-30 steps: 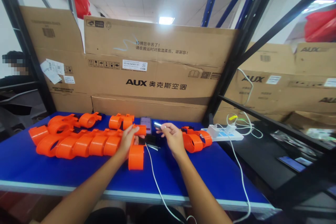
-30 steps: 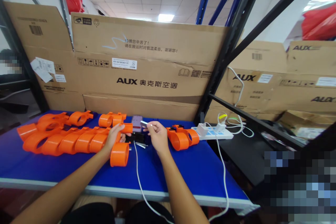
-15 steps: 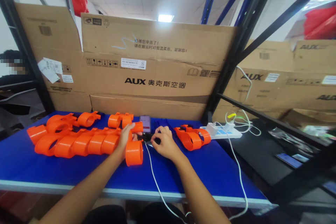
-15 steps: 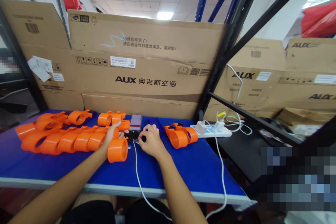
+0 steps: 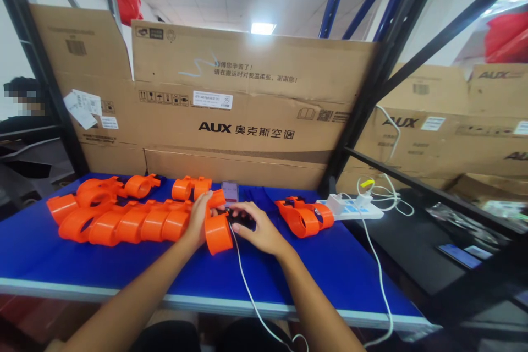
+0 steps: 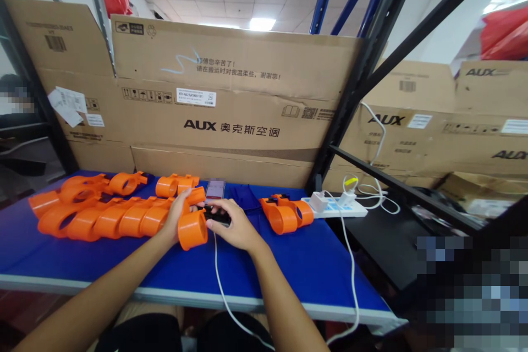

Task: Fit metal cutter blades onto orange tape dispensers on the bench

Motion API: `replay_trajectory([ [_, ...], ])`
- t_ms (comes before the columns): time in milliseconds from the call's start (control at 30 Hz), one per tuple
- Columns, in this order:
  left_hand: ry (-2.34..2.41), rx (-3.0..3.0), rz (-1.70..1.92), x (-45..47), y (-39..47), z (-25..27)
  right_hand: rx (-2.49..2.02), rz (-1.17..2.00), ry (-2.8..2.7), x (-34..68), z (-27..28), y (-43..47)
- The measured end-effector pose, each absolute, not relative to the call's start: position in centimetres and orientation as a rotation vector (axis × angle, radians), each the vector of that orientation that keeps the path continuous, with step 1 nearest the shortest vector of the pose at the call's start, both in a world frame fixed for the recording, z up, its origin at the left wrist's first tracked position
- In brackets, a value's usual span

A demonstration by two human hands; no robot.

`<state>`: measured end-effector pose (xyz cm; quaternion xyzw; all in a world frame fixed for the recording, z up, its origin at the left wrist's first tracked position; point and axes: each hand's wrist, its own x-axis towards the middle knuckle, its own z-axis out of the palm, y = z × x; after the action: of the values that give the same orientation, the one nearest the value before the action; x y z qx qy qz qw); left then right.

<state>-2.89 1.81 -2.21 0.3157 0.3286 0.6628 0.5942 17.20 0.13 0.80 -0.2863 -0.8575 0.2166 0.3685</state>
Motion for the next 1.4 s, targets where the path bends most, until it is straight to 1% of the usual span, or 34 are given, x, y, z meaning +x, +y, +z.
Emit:
replay_trajectory([
  [133,0.811,0.772,1.699,-2.4,1.9,-2.6,-0.575,0.836,-2.217,16.5,1.2,-0.9],
  [300,0.857,0.833,1.710,-2.2,1.8,-2.6,-0.524,1.053,-2.069,15.9,1.3,-1.4],
  [367,0.819,0.858,1.646,-2.3,1.9,-2.6,-0.507,1.121,-1.936,16.1,1.3,-1.2],
  [467,0.801,0.922,1.521,-2.4,1.9,-2.7,-0.558,1.114,-1.669,16.7,1.0,-0.3],
  [600,0.838,1.069,1.480,-2.4,1.6,-2.9,-0.656,1.046,-1.322,17.1,0.7,1.0],
  [700,0.885,1.202,1.436,-2.1,1.2,-2.9,-0.720,1.057,-1.227,17.3,0.9,1.2],
  [967,0.932,1.601,1.361,-1.8,-0.7,-2.4,-0.759,1.140,-1.260,17.4,1.1,1.3],
  [1133,0.838,2.236,1.132,-1.6,-3.3,-1.9,-0.811,1.215,-1.348,16.8,0.8,1.1],
  [1267,0.722,2.734,0.956,-1.4,-4.7,-2.3,-0.758,1.370,-1.488,16.0,1.1,0.1],
  [1400,0.597,2.954,0.939,-1.7,-6.0,-3.2,-0.652,1.544,-1.632,15.1,1.2,-0.7],
])
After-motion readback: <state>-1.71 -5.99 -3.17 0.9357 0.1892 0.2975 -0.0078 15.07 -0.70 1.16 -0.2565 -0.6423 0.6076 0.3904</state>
